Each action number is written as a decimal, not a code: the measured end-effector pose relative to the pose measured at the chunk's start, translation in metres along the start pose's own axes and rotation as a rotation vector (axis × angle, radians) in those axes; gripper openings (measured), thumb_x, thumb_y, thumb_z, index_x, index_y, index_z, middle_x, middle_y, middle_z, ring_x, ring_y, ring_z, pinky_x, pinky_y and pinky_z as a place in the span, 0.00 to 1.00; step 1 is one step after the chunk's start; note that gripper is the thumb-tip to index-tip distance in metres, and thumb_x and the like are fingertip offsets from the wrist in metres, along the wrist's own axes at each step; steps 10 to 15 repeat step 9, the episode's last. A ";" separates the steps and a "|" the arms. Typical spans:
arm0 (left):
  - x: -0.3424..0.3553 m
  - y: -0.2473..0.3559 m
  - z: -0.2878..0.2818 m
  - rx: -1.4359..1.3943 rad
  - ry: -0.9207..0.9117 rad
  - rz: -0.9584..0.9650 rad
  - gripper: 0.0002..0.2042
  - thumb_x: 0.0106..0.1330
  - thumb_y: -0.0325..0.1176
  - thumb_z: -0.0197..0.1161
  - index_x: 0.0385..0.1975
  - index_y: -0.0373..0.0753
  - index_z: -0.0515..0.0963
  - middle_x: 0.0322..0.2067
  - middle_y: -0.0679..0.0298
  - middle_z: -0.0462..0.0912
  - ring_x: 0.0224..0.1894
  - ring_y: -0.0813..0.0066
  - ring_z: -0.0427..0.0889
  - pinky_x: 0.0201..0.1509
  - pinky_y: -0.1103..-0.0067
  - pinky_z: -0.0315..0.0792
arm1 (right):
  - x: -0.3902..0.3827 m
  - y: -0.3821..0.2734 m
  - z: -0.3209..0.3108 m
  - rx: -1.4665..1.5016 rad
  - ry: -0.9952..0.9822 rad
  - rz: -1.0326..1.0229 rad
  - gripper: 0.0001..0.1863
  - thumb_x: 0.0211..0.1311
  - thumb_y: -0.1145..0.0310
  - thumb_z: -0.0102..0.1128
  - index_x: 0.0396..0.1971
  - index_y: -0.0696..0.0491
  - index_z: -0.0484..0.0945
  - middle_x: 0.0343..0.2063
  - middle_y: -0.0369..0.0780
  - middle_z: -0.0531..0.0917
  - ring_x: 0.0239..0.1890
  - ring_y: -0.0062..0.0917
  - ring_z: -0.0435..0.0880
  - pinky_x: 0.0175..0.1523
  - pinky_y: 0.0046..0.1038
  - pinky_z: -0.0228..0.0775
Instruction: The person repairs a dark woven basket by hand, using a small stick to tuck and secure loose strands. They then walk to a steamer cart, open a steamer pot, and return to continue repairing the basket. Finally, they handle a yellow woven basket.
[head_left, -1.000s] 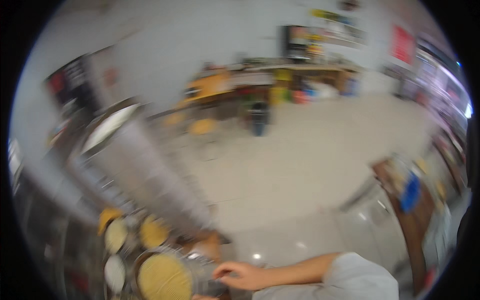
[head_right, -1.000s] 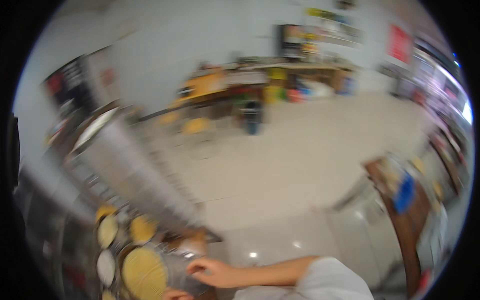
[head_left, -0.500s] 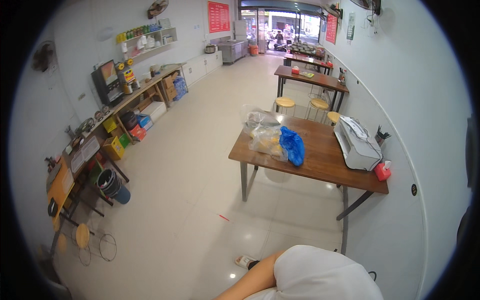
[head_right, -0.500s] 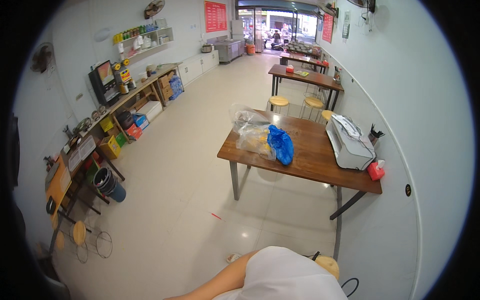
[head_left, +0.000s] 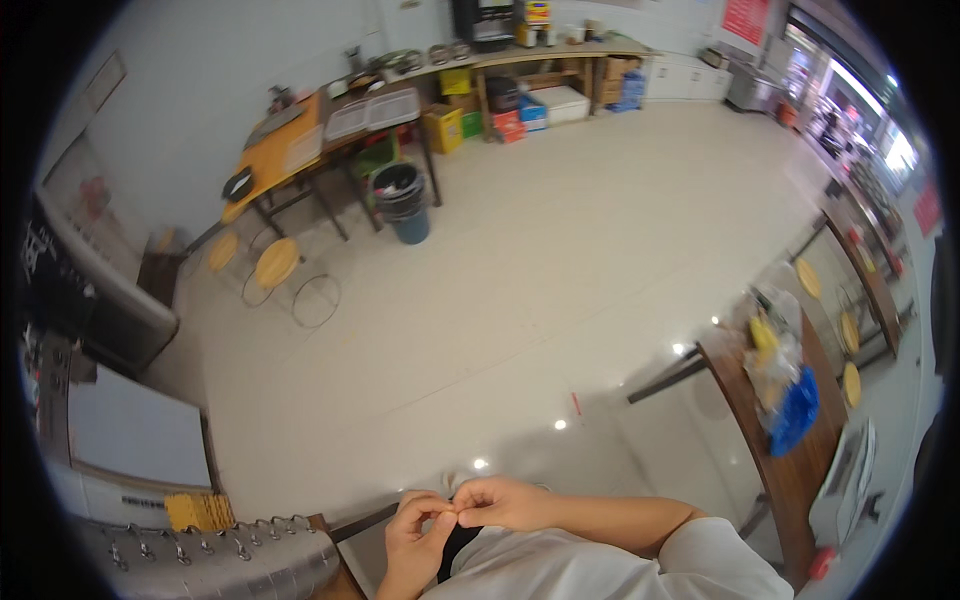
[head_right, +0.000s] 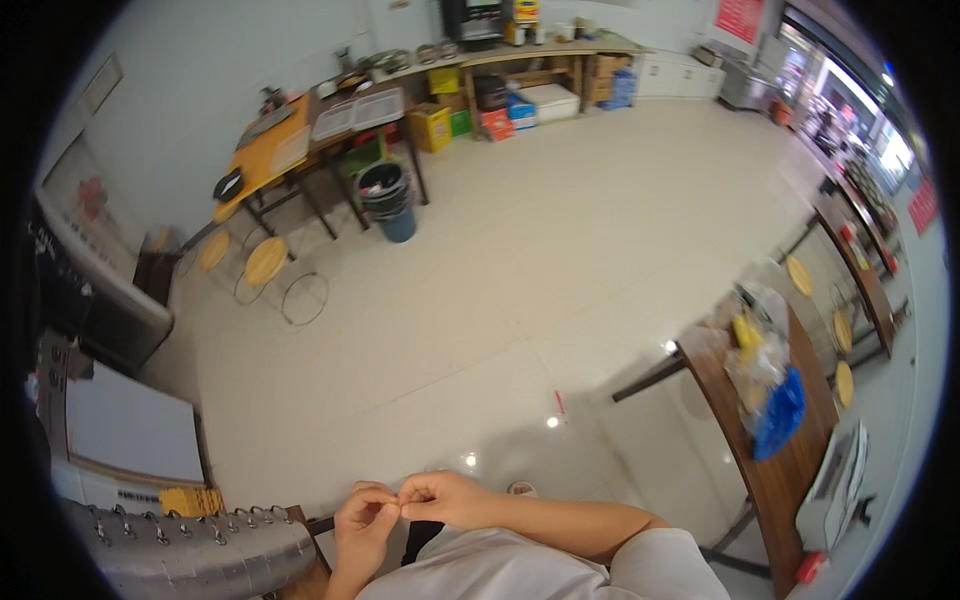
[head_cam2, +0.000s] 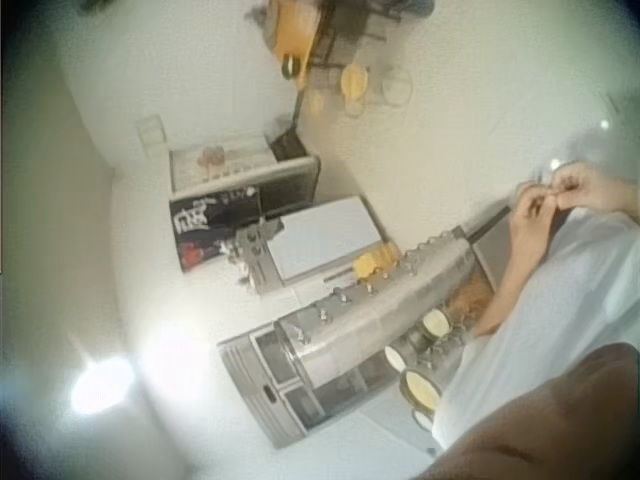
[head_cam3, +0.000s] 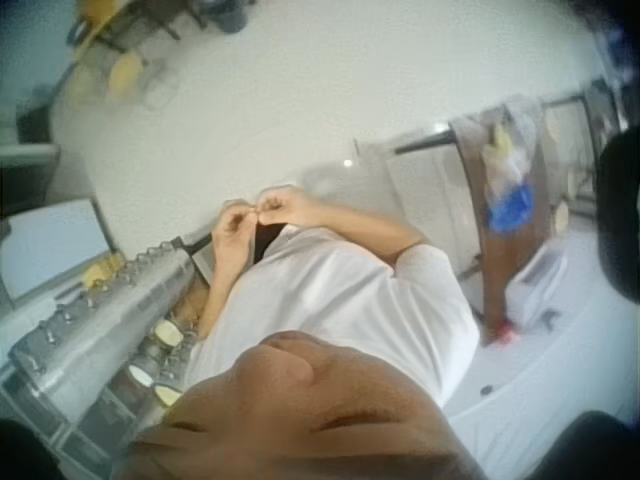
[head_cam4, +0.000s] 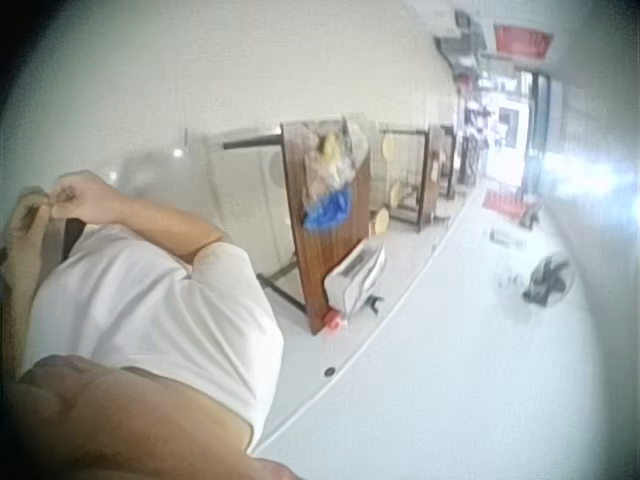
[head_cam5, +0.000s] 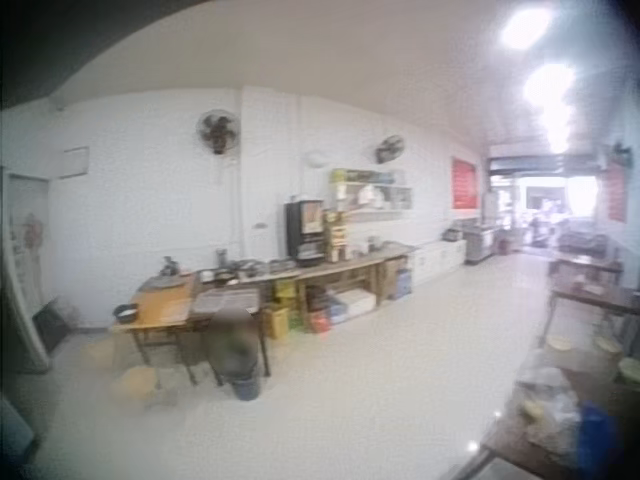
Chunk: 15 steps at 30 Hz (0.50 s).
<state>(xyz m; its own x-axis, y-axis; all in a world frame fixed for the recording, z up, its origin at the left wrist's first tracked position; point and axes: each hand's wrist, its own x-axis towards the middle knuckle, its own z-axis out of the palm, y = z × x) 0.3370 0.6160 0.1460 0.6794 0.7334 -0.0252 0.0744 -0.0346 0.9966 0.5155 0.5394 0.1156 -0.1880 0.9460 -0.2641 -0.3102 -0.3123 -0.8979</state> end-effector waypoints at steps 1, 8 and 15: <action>0.015 -0.006 -0.014 -0.002 0.041 -0.053 0.05 0.66 0.25 0.65 0.39 0.34 0.81 0.39 0.67 0.79 0.40 0.77 0.77 0.47 0.80 0.71 | 0.024 0.001 -0.005 0.036 -0.023 -0.057 0.09 0.68 0.67 0.61 0.41 0.57 0.79 0.33 0.33 0.80 0.37 0.15 0.75 0.42 0.22 0.69; 0.154 -0.050 -0.125 0.072 0.134 -0.024 0.02 0.65 0.24 0.59 0.30 0.34 0.76 0.30 0.64 0.77 0.37 0.76 0.79 0.45 0.79 0.73 | 0.199 -0.024 -0.029 -0.127 0.071 -0.128 0.09 0.65 0.65 0.62 0.36 0.55 0.80 0.25 0.33 0.78 0.27 0.14 0.73 0.32 0.22 0.65; 0.186 -0.058 -0.124 0.038 0.030 0.014 0.02 0.65 0.24 0.59 0.30 0.34 0.76 0.30 0.64 0.77 0.37 0.76 0.79 0.45 0.79 0.73 | 0.198 -0.032 -0.045 -0.110 0.165 -0.229 0.09 0.65 0.65 0.62 0.36 0.55 0.80 0.25 0.33 0.78 0.27 0.14 0.73 0.32 0.22 0.65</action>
